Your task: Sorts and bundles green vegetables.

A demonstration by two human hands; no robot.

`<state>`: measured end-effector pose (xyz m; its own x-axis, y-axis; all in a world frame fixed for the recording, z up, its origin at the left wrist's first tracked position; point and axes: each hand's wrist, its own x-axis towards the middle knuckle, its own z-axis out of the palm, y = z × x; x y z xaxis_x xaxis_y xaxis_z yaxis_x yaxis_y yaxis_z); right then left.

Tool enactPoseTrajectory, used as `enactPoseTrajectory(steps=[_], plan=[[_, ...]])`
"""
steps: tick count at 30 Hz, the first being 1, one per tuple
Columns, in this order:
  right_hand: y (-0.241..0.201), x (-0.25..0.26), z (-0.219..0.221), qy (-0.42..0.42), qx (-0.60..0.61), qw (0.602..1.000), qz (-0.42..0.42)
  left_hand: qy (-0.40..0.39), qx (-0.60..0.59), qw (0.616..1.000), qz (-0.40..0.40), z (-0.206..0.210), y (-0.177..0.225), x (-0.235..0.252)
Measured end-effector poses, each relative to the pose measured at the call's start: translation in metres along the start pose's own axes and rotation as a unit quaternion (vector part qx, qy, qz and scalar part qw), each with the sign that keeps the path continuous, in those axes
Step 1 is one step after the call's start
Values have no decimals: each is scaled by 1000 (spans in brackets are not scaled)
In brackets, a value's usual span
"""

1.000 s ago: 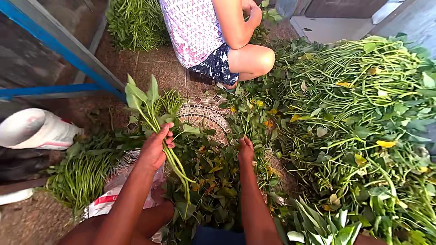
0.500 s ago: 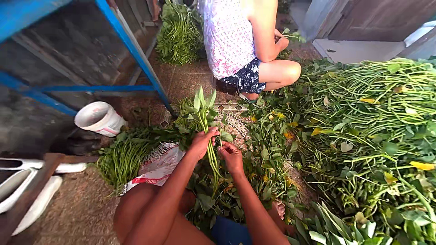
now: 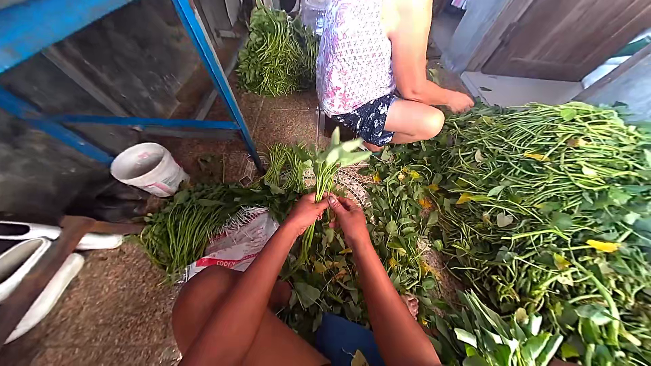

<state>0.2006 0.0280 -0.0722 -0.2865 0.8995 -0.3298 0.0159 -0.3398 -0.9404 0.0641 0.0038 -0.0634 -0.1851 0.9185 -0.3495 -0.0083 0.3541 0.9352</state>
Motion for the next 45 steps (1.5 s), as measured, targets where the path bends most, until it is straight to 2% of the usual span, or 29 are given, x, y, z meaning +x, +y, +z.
enactPoseTrajectory(steps=[5, 8, 11, 13, 14, 15, 17, 18, 19, 22, 25, 28, 30, 33, 37, 39, 42, 44, 45], plan=[[9, -3, 10, 74, 152, 984, -51, -13, 26, 999, 20, 1, 12, -4], [12, -9, 11, 94, 238, 966, -38, -26, 71, 997, 10, 2, 16, -7], [9, -11, 1, 85, 247, 965, -27, 11, 75, 997, 4, -2, 14, -5], [19, -10, -20, 5, 134, 991, -8, 74, 26, 997, 16, -8, 11, -2], [27, -11, -32, -47, 21, 998, 21, 103, 2, 994, 22, -13, 11, -1], [35, -10, -45, -100, -119, 986, 59, 124, -19, 992, 27, -19, 12, 0], [53, -6, -63, -172, -362, 906, 138, 151, -52, 987, 31, -29, 16, 0], [59, -7, -68, -177, -428, 873, 153, 154, -69, 985, 29, -33, 18, 1], [57, -10, -69, -169, -451, 865, 140, 151, -88, 984, 25, -36, 19, 2], [39, -13, -63, -150, -390, 908, -26, 123, -138, 983, -2, -33, 20, -4], [23, -4, -43, -217, -282, 924, -142, 95, -179, 979, -19, -27, 22, -5], [18, -4, -29, -303, -198, 925, -117, 96, -218, 971, -7, -26, 21, -7], [23, -5, -28, -313, -147, 934, -88, 135, -263, 955, 8, -23, 18, -1], [33, 2, -32, -290, -151, 944, -44, 198, -266, 943, 7, -17, 11, 6], [33, 27, -42, -209, -342, 916, 15, 241, -225, 944, 31, -12, 6, 12], [58, 49, -62, -116, -370, 920, 56, 266, -220, 935, 82, -23, 12, 16], [116, 80, -120, 98, -320, 929, 156, 276, -256, 917, 131, -34, 27, 19], [154, 85, -162, 229, -285, 905, 217, 233, -286, 924, 104, -35, 29, 16], [167, 82, -178, 267, -284, 886, 252, 207, -288, 932, 73, -34, 30, 15]])
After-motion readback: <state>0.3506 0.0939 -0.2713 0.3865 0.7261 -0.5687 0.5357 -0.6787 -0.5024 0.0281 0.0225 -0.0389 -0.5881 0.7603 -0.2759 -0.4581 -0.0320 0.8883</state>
